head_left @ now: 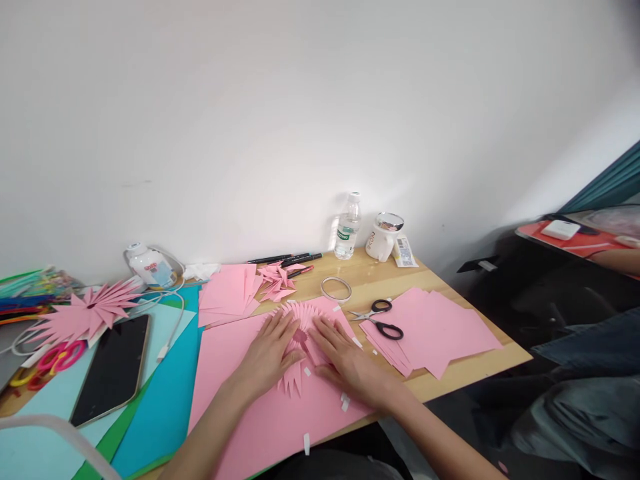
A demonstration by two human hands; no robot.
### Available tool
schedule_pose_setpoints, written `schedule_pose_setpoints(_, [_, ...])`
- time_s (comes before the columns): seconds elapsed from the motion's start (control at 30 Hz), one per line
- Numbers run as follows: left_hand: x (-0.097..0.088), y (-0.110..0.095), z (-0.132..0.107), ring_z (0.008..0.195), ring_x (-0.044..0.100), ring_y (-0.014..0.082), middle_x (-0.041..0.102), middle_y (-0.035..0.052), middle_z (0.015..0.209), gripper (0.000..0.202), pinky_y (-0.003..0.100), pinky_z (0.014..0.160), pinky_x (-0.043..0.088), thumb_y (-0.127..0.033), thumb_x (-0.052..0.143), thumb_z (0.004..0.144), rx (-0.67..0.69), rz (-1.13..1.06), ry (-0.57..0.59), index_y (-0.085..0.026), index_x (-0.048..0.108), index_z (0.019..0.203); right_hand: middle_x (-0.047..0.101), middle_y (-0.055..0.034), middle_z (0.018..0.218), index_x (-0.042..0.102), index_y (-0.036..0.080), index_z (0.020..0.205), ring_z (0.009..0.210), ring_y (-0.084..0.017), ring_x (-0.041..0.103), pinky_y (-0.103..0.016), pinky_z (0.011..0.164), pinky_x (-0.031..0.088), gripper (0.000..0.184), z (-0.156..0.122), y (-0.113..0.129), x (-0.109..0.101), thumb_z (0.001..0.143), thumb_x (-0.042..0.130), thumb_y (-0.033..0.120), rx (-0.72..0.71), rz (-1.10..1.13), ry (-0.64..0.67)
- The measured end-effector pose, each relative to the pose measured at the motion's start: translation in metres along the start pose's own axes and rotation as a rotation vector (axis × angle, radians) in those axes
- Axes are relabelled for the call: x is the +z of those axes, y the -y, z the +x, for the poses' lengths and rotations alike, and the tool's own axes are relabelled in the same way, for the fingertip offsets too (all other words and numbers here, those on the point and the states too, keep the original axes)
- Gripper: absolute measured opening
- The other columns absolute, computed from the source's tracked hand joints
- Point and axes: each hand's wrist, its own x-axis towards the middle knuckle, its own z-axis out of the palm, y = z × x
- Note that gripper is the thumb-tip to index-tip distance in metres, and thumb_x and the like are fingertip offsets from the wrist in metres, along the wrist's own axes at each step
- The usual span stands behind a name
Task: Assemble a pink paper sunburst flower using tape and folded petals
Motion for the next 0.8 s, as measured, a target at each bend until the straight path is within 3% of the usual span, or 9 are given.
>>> schedule_pose_setpoints(0.2, [-0.004,-0.003,0.000,0.138,0.025,0.0266,0.036,0.0118,0.147,0.059,0.048,0.111,0.023,-0.052,0.040,0.089,-0.018,0.030,0.028,-0.020,0.039,0.138,0.033,-0.0178,0.145,0.031,0.010,0.141,0.137,-0.025,0.024,-0.047,0.110,0.030,0.059,0.001,-0.002,0.008,0.087,0.053,0.023,0.010,0.049,-0.075])
schedule_pose_setpoints(0.47, [-0.010,-0.008,0.001,0.137,0.027,0.0293,0.036,0.0138,0.146,0.059,0.048,0.110,0.025,-0.050,0.043,0.088,-0.044,0.058,0.053,-0.016,0.041,0.136,0.032,-0.0151,0.146,0.031,0.011,0.141,0.138,-0.027,0.024,-0.048,0.109,0.032,0.063,0.001,0.000,0.006,0.086,0.055,0.029,0.000,0.061,-0.082])
schedule_pose_setpoints(0.57, [-0.013,-0.007,0.001,0.134,0.032,0.0308,0.040,0.0131,0.144,0.054,0.048,0.107,0.031,-0.048,0.047,0.087,-0.044,0.066,0.016,-0.018,0.046,0.132,0.043,-0.0126,0.141,0.044,0.013,0.134,0.133,-0.024,0.035,-0.042,0.106,0.036,0.045,0.010,-0.021,-0.003,0.090,0.046,0.022,0.052,0.069,-0.179])
schedule_pose_setpoints(0.63, [-0.015,-0.007,0.001,0.131,0.038,0.0317,0.046,0.0126,0.140,0.048,0.048,0.104,0.036,-0.045,0.048,0.087,-0.053,0.072,-0.013,-0.019,0.051,0.128,0.058,-0.0129,0.125,0.057,0.012,0.121,0.116,-0.020,0.054,-0.035,0.098,0.044,0.036,0.021,-0.043,-0.012,0.091,0.038,0.013,0.208,0.044,-0.292])
schedule_pose_setpoints(0.7, [-0.019,-0.008,0.001,0.125,0.045,0.0307,0.055,0.0112,0.131,0.040,0.047,0.101,0.040,-0.042,0.047,0.088,-0.062,0.072,-0.054,-0.020,0.056,0.121,0.062,-0.0118,0.117,0.062,0.012,0.112,0.105,-0.019,0.059,-0.031,0.089,0.047,0.038,0.033,-0.067,-0.020,0.085,0.037,0.002,0.330,-0.060,-0.283])
schedule_pose_setpoints(0.8, [-0.024,-0.009,0.003,0.116,0.052,0.0282,0.062,0.0098,0.119,0.032,0.045,0.097,0.043,-0.038,0.048,0.088,-0.053,0.053,-0.137,-0.019,0.061,0.110,0.066,-0.0099,0.106,0.069,0.013,0.098,0.099,-0.020,0.058,-0.028,0.083,0.045,0.041,0.046,-0.093,-0.023,0.074,0.043,-0.007,0.359,-0.152,-0.195])
